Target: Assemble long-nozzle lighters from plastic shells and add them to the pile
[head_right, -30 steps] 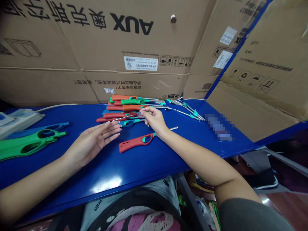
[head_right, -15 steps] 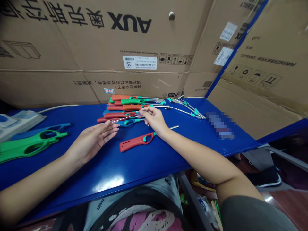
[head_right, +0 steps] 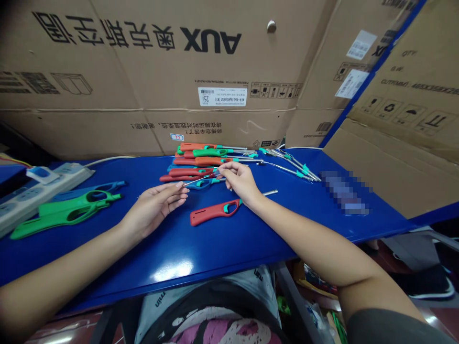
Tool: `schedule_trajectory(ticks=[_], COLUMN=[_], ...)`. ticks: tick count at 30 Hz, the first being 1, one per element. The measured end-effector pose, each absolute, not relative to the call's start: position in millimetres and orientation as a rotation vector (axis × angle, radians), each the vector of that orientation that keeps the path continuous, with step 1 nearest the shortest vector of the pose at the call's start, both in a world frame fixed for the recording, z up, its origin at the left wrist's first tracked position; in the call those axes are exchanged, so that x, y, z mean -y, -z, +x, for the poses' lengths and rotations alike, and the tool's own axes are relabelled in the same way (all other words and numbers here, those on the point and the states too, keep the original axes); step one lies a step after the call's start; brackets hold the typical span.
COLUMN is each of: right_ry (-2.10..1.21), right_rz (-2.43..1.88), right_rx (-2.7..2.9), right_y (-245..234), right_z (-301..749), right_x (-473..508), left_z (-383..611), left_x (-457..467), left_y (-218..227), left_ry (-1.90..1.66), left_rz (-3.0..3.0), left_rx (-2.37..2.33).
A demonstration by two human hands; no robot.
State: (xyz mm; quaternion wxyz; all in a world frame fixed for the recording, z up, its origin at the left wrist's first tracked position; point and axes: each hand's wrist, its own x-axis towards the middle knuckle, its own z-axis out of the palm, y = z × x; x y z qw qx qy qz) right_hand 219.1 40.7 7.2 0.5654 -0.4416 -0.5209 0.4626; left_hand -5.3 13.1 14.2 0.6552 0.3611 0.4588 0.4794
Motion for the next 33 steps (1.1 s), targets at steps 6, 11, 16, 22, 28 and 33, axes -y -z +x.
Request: schedule_trajectory(ticks=[6,11,16,22,28,33], right_ry=[-1.038,-0.971,-0.967,-0.928,-0.88,-0.82], right_rz=[-1.019,-0.979,-0.982,-0.98,-1.004,-0.954], right_rx=[1.23,1.245,1.268,1.296,1.318,1.363], right_y=[-8.4,-13.2,-15.3,-16.6,-16.4,-18.9], right_z=[221.5,223.7,224.4,224.1,224.7,223.6], right_x=[-42.6,-42.5,-40.8,-39.1,-40.1,-37.5], left_z=[-7.4,-6.8,-3.6,-5.2,-4.5,-3.8], left_x=[-13.6,-10.1,-6.0,-6.8,-6.0,-6.1], left_y=[-10.3,-8.6,-10.6,-10.8,-12.3,-12.7], left_ry=[-1.065,-1.021,-1.01,-1.029,-1.021,-1.02], left_rz=[0.926,1.047,1.109,1.116,1.132,1.155], left_rx=[-1.027,-1.021,-1.003,-1.013,-1.012,-1.025])
